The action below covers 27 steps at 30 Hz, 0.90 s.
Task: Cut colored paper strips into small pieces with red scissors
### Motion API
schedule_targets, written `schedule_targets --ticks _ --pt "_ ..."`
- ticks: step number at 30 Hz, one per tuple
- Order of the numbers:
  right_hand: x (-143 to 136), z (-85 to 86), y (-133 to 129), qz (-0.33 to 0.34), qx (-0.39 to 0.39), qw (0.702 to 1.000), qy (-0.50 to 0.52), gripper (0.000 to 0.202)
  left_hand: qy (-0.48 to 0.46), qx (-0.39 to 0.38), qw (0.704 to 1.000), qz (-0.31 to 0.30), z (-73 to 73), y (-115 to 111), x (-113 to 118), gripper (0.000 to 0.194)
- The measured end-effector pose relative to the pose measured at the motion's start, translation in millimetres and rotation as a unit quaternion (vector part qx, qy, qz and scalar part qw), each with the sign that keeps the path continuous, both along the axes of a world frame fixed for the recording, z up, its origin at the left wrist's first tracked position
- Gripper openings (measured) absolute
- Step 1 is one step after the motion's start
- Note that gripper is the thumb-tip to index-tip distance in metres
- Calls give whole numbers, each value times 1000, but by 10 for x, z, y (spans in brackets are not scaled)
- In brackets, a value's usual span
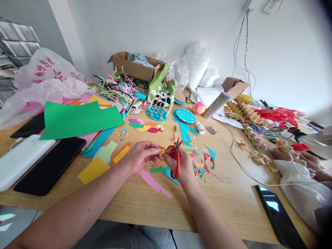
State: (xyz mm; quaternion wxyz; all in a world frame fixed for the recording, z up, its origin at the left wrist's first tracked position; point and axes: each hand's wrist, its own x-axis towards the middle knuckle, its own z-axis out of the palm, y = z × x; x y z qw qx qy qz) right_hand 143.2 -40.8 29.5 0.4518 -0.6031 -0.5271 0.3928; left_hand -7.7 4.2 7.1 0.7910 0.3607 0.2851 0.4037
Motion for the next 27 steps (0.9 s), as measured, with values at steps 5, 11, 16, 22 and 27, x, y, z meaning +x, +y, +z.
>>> schedule_targets --ticks 5,11,16,22,27 --pt "36 -73 -3 49 47 997 -48 26 -2 -16 1000 9 -6 8 5 20" --pt "148 -41 -5 102 26 982 -157 37 23 20 998 46 -21 45 3 18" --pt "173 -68 7 192 -47 965 -175 46 39 42 997 49 -19 58 -8 18" --pt "185 -79 4 228 -104 959 -131 44 53 50 997 21 9 55 -32 18" --pt "175 -55 -10 231 -120 961 -98 40 63 52 997 8 1 57 -37 17"
